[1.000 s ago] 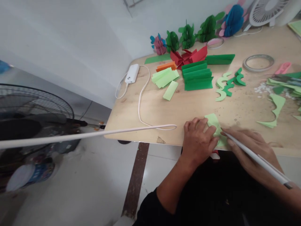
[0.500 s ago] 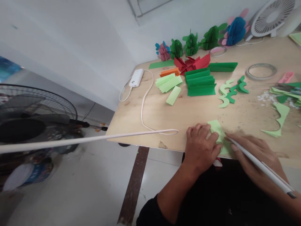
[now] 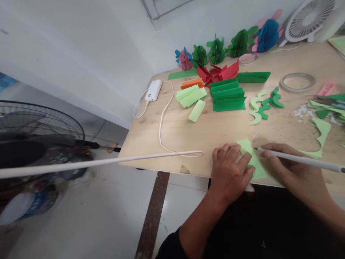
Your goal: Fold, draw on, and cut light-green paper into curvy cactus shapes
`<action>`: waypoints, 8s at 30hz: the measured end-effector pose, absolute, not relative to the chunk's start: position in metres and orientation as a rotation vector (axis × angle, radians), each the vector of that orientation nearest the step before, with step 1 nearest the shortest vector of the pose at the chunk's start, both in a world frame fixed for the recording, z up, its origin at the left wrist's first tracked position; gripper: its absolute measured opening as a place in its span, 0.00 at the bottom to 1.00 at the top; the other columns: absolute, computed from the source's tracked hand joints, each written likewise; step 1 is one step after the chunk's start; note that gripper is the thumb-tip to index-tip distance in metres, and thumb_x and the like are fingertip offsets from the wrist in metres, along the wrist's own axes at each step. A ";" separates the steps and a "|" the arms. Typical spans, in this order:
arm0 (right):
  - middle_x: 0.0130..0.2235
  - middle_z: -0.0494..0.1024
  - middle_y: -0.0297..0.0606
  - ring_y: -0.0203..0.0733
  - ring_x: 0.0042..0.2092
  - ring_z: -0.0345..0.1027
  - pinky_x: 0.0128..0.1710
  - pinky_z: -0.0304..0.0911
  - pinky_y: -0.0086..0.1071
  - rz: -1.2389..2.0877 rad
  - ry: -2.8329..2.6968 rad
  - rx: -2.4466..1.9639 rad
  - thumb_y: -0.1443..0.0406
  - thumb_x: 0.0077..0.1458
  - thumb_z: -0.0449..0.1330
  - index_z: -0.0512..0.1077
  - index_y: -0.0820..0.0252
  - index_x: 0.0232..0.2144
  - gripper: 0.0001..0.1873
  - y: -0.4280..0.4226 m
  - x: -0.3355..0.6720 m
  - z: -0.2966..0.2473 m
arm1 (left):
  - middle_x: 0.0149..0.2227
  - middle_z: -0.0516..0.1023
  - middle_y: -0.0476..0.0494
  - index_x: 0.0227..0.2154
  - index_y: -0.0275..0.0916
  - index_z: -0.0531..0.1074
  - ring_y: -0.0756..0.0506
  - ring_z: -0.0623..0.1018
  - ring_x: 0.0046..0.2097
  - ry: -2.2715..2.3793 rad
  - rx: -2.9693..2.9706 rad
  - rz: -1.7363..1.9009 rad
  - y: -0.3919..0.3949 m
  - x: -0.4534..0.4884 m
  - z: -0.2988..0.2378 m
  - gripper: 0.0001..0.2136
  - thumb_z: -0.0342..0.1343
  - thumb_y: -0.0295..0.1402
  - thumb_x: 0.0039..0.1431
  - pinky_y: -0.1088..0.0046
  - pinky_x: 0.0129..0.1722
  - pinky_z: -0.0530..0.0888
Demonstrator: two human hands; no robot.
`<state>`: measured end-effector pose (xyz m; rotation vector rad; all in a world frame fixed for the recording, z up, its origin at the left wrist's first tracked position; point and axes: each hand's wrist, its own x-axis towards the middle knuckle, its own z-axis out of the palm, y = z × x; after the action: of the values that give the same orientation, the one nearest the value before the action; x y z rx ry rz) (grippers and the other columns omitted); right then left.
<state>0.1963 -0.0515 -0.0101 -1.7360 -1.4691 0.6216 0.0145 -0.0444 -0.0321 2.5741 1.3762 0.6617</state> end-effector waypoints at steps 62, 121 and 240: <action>0.38 0.85 0.38 0.44 0.39 0.80 0.39 0.73 0.36 0.397 -1.624 -1.613 0.55 0.60 0.58 0.78 0.53 0.38 0.12 -0.056 0.194 -0.013 | 0.56 0.74 0.42 0.47 0.44 0.74 0.37 0.67 0.59 1.383 2.555 0.656 -0.045 0.014 -0.031 0.11 0.53 0.39 0.66 0.54 0.58 0.64; 0.33 0.85 0.34 0.46 0.34 0.79 0.32 0.74 0.37 0.447 -1.645 -1.672 0.46 0.57 0.58 0.78 0.47 0.33 0.17 -0.037 0.177 -0.012 | 0.68 0.64 0.43 0.61 0.48 0.70 0.32 0.57 0.70 0.742 2.795 0.311 -0.002 -0.046 -0.027 0.26 0.48 0.54 0.67 0.45 0.67 0.54; 0.29 0.82 0.33 0.44 0.29 0.74 0.27 0.64 0.37 0.305 -1.710 -1.757 0.49 0.58 0.57 0.77 0.47 0.32 0.14 -0.050 0.184 -0.006 | 0.69 0.63 0.42 0.60 0.50 0.71 0.31 0.58 0.70 0.749 2.781 0.367 -0.003 -0.045 -0.030 0.26 0.49 0.55 0.66 0.46 0.67 0.53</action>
<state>0.1839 -0.0497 -0.0063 -1.7569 -1.7097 0.3050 -0.0454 -0.0026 -0.0297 2.7814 0.7488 0.3670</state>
